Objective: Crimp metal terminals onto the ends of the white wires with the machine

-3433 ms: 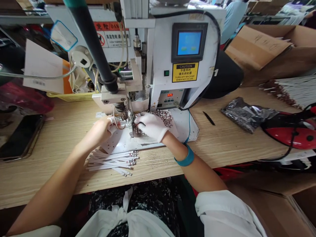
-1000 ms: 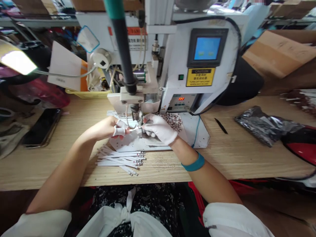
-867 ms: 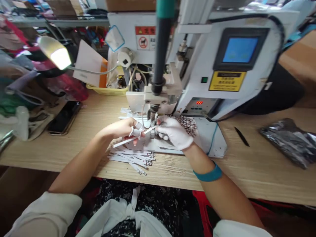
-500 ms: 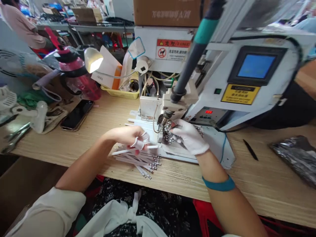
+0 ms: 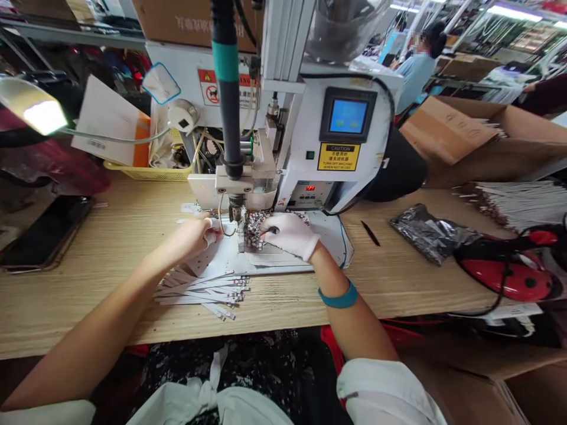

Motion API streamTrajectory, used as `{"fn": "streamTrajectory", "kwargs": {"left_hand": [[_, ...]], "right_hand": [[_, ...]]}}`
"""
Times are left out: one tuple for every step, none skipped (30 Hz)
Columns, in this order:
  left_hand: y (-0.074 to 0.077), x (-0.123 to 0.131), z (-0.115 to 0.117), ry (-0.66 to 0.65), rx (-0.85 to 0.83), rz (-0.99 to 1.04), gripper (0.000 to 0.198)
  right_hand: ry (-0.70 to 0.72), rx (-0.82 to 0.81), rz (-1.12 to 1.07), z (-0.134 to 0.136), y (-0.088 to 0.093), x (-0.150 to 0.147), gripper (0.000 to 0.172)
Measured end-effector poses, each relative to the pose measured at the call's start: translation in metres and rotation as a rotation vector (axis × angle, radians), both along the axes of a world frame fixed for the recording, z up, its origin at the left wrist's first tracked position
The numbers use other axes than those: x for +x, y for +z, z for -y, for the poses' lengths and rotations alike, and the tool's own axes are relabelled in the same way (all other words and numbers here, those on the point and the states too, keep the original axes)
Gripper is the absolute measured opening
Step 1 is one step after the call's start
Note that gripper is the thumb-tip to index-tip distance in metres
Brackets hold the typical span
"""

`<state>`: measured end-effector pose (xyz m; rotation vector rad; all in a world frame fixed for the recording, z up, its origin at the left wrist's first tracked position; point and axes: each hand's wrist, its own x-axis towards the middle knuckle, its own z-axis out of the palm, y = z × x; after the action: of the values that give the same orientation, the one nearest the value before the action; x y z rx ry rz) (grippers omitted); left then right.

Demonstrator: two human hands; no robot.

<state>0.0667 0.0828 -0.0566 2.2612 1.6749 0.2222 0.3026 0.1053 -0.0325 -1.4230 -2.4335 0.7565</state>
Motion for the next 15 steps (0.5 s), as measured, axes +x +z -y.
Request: {"fn": "streamTrajectory", "kwargs": {"left_hand": [[-0.002,0.000,0.000,-0.015,0.015,0.007,0.024],[-0.005,0.000,-0.001,-0.035,0.031,0.016,0.023],[-0.006,0.000,-0.001,-0.050,0.043,0.026,0.022],[-0.007,0.000,-0.001,-0.055,0.045,0.039,0.021],[-0.006,-0.001,-0.001,-0.053,0.027,0.056,0.020],[-0.005,-0.001,-0.002,-0.039,-0.009,0.078,0.021],[-0.003,-0.001,-0.002,-0.021,-0.059,0.107,0.020],[0.000,-0.002,-0.001,-0.004,-0.114,0.146,0.019],[0.004,-0.002,-0.001,0.003,-0.165,0.193,0.017],[0.007,-0.002,-0.001,-0.003,-0.207,0.249,0.015],[0.010,-0.003,0.000,-0.020,-0.243,0.313,0.016],[0.012,-0.003,0.000,-0.040,-0.275,0.376,0.020],[0.014,-0.003,0.001,-0.060,-0.306,0.434,0.024],[0.014,-0.002,0.001,-0.071,-0.332,0.487,0.028],[0.015,-0.002,0.001,-0.073,-0.351,0.531,0.031]], "right_hand": [[0.005,0.010,0.017,0.000,-0.002,0.000,0.010],[0.015,0.019,0.025,0.001,-0.004,0.000,0.009],[0.028,0.027,0.019,0.001,-0.006,0.000,0.008],[0.038,0.036,-0.002,0.001,-0.006,0.000,0.007],[0.041,0.032,-0.038,0.002,-0.006,-0.001,0.007],[0.020,0.006,-0.091,0.002,-0.005,-0.002,0.007],[-0.025,-0.052,-0.160,0.004,-0.004,-0.002,0.005],[-0.083,-0.144,-0.243,0.005,-0.003,-0.004,0.004],[-0.143,-0.256,-0.334,0.006,-0.002,-0.005,0.005],[-0.198,-0.366,-0.428,0.007,-0.002,-0.007,0.007],[-0.239,-0.456,-0.517,0.008,-0.002,-0.009,0.010],[-0.260,-0.515,-0.598,0.008,-0.003,-0.012,0.014],[-0.259,-0.551,-0.666,0.009,-0.004,-0.014,0.017],[-0.250,-0.570,-0.721,0.009,-0.006,-0.017,0.019],[-0.237,-0.587,-0.761,0.009,-0.008,-0.019,0.020]]}}
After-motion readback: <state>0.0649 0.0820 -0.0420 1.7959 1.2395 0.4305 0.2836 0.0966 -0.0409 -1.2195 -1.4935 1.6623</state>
